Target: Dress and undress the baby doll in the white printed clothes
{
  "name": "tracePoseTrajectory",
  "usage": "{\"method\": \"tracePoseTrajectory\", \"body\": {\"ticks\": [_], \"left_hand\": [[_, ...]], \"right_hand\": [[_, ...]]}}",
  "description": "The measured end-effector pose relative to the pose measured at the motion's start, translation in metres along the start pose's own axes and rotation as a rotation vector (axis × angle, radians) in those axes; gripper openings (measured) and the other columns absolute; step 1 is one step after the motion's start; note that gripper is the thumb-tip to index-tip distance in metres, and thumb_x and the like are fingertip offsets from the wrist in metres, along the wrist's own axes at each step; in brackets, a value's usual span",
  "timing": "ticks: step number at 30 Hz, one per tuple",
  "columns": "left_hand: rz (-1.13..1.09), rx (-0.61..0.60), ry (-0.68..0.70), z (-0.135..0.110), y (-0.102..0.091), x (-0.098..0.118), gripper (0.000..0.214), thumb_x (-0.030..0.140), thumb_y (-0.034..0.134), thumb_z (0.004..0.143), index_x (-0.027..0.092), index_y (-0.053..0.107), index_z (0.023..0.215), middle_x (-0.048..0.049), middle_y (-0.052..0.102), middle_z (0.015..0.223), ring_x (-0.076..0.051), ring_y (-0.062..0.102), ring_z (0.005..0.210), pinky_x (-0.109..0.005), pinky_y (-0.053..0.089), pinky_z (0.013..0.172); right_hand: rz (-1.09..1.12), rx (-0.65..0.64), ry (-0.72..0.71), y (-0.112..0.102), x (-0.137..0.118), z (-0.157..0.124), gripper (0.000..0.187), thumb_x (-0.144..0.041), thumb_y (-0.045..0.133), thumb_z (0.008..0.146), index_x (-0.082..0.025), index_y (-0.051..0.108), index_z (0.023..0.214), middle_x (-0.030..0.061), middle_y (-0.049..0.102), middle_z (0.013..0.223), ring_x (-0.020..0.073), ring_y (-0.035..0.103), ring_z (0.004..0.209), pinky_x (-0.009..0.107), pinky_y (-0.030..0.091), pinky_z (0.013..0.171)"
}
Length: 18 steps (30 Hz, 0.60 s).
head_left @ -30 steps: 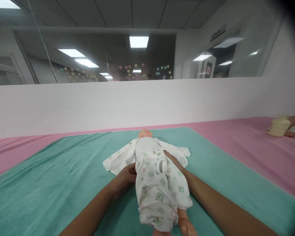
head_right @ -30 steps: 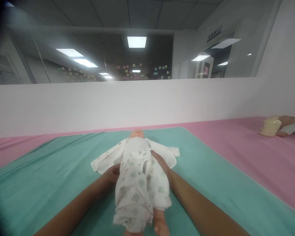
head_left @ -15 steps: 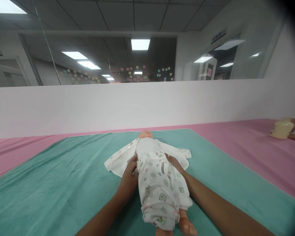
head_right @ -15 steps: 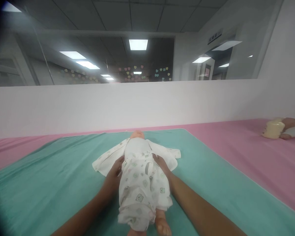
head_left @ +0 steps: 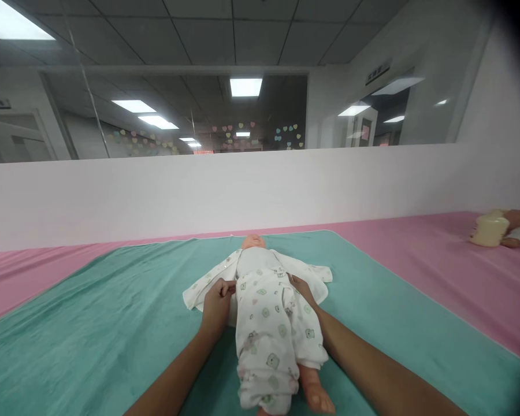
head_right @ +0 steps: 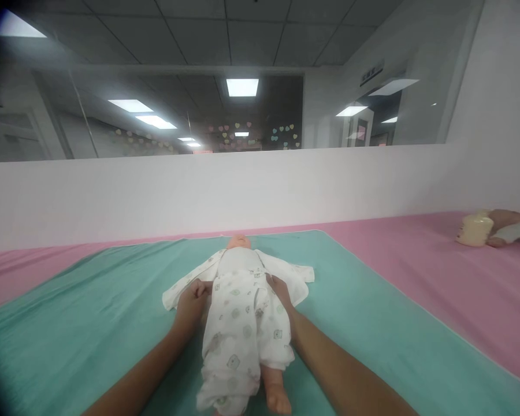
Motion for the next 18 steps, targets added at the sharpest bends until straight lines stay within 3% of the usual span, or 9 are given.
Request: {"method": "tracePoseTrajectory", "body": {"ticks": [3, 6, 9, 12, 15, 18], "left_hand": [[-0.090, 0.001, -0.039, 0.000, 0.000, -0.004, 0.019, 0.017, 0.045, 0.069, 0.021, 0.028, 0.060, -0.0012, 0.062, 0.078, -0.017, 0.057, 0.073, -0.027, 0.044, 0.061], [-0.124, -0.024, -0.073, -0.001, 0.000, -0.011, 0.009, 0.029, 0.047, 0.075, 0.020, 0.048, 0.076, -0.0023, 0.061, 0.083, -0.018, 0.057, 0.077, -0.030, 0.047, 0.068], [-0.073, -0.038, 0.002, 0.002, -0.006, -0.012, 0.020, 0.032, 0.047, 0.077, 0.021, 0.058, 0.090, -0.0058, 0.056, 0.104, -0.021, 0.052, 0.101, -0.035, 0.044, 0.084], [-0.019, -0.102, 0.089, 0.004, -0.004, -0.010, 0.019, 0.034, 0.051, 0.076, 0.022, 0.061, 0.086, -0.0071, 0.044, 0.124, -0.023, 0.039, 0.120, -0.036, 0.039, 0.094], [-0.002, -0.194, 0.124, 0.004, 0.004, -0.009, 0.016, 0.036, 0.056, 0.075, 0.021, 0.058, 0.080, -0.0072, 0.041, 0.128, -0.024, 0.036, 0.123, -0.038, 0.036, 0.097], [-0.022, -0.258, 0.087, 0.002, 0.011, -0.010, 0.018, 0.037, 0.053, 0.077, 0.020, 0.055, 0.079, -0.0076, 0.042, 0.129, -0.023, 0.039, 0.121, -0.037, 0.036, 0.098]], "right_hand": [[0.020, 0.011, 0.008, 0.002, -0.003, 0.000, 0.044, -0.060, 0.036, 0.078, -0.020, 0.054, 0.068, 0.0084, 0.059, 0.073, 0.0269, 0.056, 0.076, 0.038, 0.044, 0.071], [0.014, 0.029, 0.000, 0.004, -0.009, -0.002, 0.039, -0.057, 0.037, 0.077, -0.022, 0.045, 0.063, 0.0036, 0.052, 0.067, 0.0233, 0.053, 0.070, 0.038, 0.042, 0.069], [0.046, 0.007, -0.028, 0.001, -0.018, -0.009, 0.038, -0.057, 0.038, 0.078, -0.021, 0.046, 0.069, 0.0004, 0.051, 0.069, 0.0193, 0.050, 0.069, 0.033, 0.041, 0.067], [0.133, -0.028, -0.096, -0.009, -0.029, -0.016, 0.039, -0.057, 0.039, 0.079, -0.020, 0.051, 0.074, -0.0011, 0.053, 0.072, 0.0170, 0.049, 0.072, 0.028, 0.039, 0.068], [0.190, -0.028, -0.096, -0.018, -0.028, -0.014, 0.043, -0.057, 0.038, 0.080, -0.018, 0.053, 0.069, -0.0006, 0.052, 0.068, 0.0157, 0.048, 0.069, 0.027, 0.037, 0.066], [0.184, -0.093, -0.072, -0.013, -0.023, -0.009, 0.041, -0.054, 0.041, 0.079, -0.017, 0.054, 0.068, -0.0007, 0.052, 0.065, 0.0147, 0.046, 0.065, 0.026, 0.036, 0.063]]}}
Point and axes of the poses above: each hand's wrist, its own z-axis towards the middle knuckle, its own y-axis out of the palm, x = y × z, the point moved 9 cm from there along z, towards the middle knuckle
